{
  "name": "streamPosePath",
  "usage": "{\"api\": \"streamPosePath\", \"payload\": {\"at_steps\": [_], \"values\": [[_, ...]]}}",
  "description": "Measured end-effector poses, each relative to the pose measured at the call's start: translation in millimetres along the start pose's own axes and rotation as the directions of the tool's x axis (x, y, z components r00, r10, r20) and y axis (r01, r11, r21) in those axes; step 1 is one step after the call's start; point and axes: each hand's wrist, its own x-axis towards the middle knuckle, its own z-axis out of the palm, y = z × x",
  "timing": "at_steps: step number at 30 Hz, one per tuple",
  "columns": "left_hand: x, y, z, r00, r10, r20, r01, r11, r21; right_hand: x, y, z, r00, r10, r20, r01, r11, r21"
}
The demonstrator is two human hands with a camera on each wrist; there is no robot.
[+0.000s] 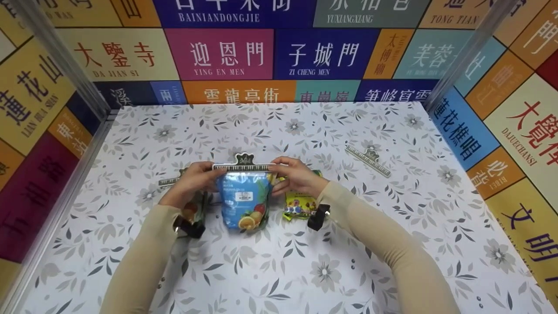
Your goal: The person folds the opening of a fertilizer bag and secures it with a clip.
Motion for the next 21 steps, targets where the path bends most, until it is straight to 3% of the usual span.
{"api": "streamPosePath", "payload": {"at_steps": [10, 21], "values": [[7.3, -0.1, -0.8, 0.996, -0.087, -0.005, 0.087, 0.995, 0.04, 7, 3, 1.1, 0.995, 0.083, -0.06, -0.083, 0.997, 0.008], [12.8, -5.8, -1.4, 0.994, -0.104, -0.027, 0.105, 0.994, 0.035, 11, 2, 5.1, 0.985, 0.139, -0.105, -0.14, 0.99, 0.003]]}}
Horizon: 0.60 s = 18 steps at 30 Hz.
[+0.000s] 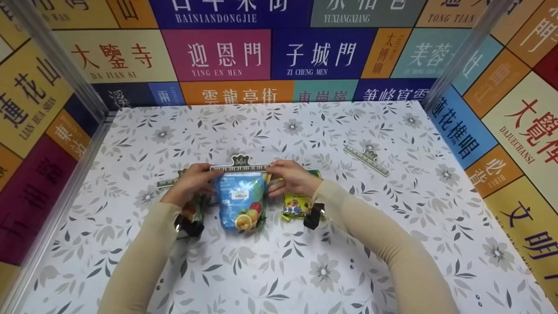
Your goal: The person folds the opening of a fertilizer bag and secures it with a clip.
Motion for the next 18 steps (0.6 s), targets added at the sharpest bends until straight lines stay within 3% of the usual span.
{"api": "streamPosePath", "payload": {"at_steps": [8, 18], "values": [[0.5, -2.4, 5.3, 0.998, -0.062, -0.019, 0.063, 0.997, 0.033, 1.0, -1.1, 3.9, 0.997, 0.067, -0.039, -0.066, 0.998, 0.02], [-3.0, -6.9, 9.8, 0.994, -0.096, 0.046, 0.092, 0.993, 0.079, 2.8, 0.7, 6.7, 0.994, 0.105, 0.002, -0.105, 0.993, 0.047]]}}
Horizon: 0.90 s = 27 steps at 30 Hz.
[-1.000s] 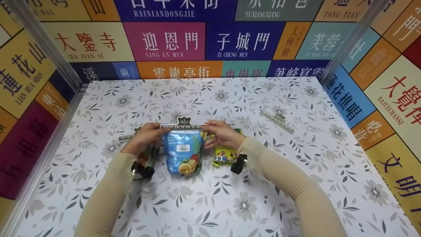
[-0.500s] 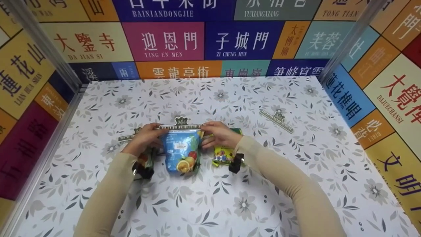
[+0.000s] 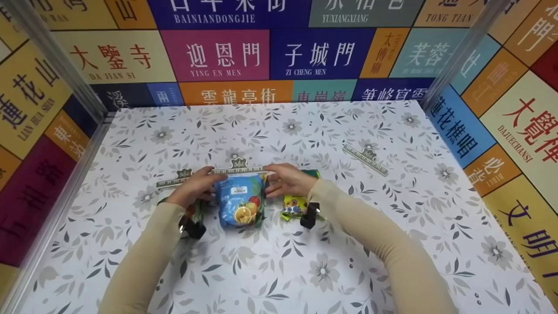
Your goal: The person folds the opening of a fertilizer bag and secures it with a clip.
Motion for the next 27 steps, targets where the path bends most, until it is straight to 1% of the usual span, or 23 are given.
{"api": "streamPosePath", "payload": {"at_steps": [7, 11, 15, 19, 27], "values": [[1.2, -3.1, 2.9, 1.0, -0.01, 0.024, 0.01, 1.0, 0.026, 3.2, 7.0, 0.1, 0.998, 0.044, 0.036, -0.043, 0.999, -0.014], [1.3, -3.0, 4.8, 0.999, -0.008, 0.039, 0.007, 0.999, 0.042, 4.9, 9.0, 1.1, 0.998, 0.063, 0.022, -0.063, 0.998, -0.026], [-0.7, -2.2, 5.8, 0.999, -0.015, 0.038, 0.012, 0.997, 0.078, 4.8, 8.8, 1.1, 0.998, 0.065, 0.003, -0.065, 0.997, -0.038], [-3.1, -0.9, 6.2, 0.999, -0.026, 0.033, 0.022, 0.993, 0.113, 4.0, 8.3, 0.7, 0.998, 0.069, 0.002, -0.068, 0.995, -0.066], [-2.0, -0.8, 7.7, 0.998, -0.043, 0.042, 0.037, 0.991, 0.131, 1.7, 9.1, 0.5, 0.997, 0.081, -0.001, -0.08, 0.995, -0.066]]}}
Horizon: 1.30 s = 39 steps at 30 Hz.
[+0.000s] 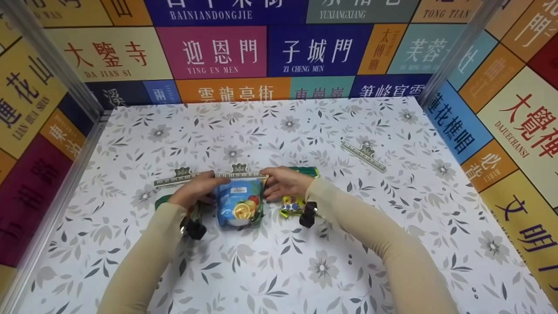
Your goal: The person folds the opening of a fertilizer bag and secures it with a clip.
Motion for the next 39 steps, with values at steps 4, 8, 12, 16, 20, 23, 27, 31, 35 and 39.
{"api": "streamPosePath", "payload": {"at_steps": [4, 8, 12, 16, 20, 23, 27, 31, 35, 39], "values": [[0.8, 0.4, -0.2, 1.0, -0.002, -0.004, 0.002, 1.0, 0.015, 1, -1, 0.5, 1.0, 0.003, 0.006, -0.003, 1.0, 0.004], [1.2, 1.3, 1.2, 1.0, 0.003, -0.013, -0.003, 1.0, 0.026, 1, -1, 0.5, 1.0, 0.007, 0.014, -0.007, 1.0, 0.007], [1.1, 0.8, 2.5, 1.0, 0.012, -0.016, -0.012, 0.999, 0.039, 1, -1, 0.3, 1.0, 0.019, 0.015, -0.019, 1.0, 0.01], [-0.6, 3.0, 3.5, 1.0, 0.0, -0.01, 0.001, 0.998, 0.067, 0, -2, 0.5, 0.999, 0.025, 0.032, -0.025, 1.0, 0.005], [-0.8, 5.7, 4.4, 1.0, -0.003, 0.007, 0.002, 0.995, 0.102, -1, -4, 0.8, 0.997, 0.04, 0.062, -0.039, 0.999, -0.016], [-0.4, 5.2, 3.4, 1.0, 0.009, 0.014, -0.01, 0.993, 0.116, -1, -5, 0.8, 0.995, 0.055, 0.082, -0.052, 0.998, -0.034], [-2.0, 3.5, 0.2, 0.999, 0.018, 0.028, -0.021, 0.994, 0.104, -2, -6, 0.9, 0.993, 0.071, 0.099, -0.067, 0.997, -0.041], [-10.0, 7.0, -3.0, 0.999, 0.0, 0.035, -0.003, 0.995, 0.099, -2, -7, -0.1, 0.99, 0.082, 0.111, -0.076, 0.995, -0.061], [-17.2, 13.2, -4.4, 0.999, -0.033, 0.029, 0.03, 0.995, 0.097, -4, -10, -2.5, 0.989, 0.08, 0.122, -0.068, 0.992, -0.102], [-18.8, 17.0, -4.5, 0.999, -0.045, 0.026, 0.041, 0.989, 0.14, -7, -13, -4.7, 0.987, 0.066, 0.146, -0.046, 0.989, -0.14]]}}
